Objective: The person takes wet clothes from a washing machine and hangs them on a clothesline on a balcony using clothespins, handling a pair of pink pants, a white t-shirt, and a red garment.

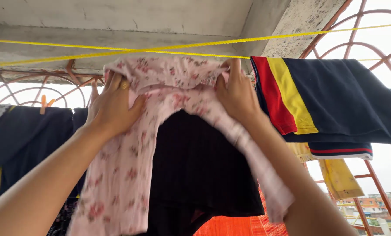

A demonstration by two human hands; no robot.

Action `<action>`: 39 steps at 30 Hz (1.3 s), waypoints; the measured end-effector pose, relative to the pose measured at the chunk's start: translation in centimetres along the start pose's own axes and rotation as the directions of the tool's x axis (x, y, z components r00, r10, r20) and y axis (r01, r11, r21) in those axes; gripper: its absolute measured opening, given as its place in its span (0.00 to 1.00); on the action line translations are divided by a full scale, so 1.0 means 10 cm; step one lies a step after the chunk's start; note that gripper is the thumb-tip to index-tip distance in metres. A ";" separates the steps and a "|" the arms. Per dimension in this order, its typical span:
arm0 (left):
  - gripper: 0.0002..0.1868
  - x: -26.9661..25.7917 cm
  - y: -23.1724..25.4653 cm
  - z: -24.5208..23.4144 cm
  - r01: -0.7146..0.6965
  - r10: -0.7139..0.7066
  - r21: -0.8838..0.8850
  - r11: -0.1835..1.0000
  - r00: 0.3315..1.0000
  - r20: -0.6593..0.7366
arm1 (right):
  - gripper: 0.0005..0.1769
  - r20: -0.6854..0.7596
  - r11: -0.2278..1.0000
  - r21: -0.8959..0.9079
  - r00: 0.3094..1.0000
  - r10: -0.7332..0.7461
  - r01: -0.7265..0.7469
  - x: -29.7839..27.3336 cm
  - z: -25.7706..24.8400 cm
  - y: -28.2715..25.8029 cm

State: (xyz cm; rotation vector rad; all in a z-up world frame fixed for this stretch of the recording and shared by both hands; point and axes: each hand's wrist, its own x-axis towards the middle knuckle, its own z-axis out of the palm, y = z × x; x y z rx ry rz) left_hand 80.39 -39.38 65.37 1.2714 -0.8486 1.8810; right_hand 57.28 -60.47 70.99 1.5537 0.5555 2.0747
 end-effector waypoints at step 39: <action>0.19 0.85 -0.94 0.87 0.075 -0.086 -0.330 0.941 0.996 -0.019 | 0.31 0.329 0.840 -0.542 0.911 0.248 -0.033 0.57 -0.67 1.56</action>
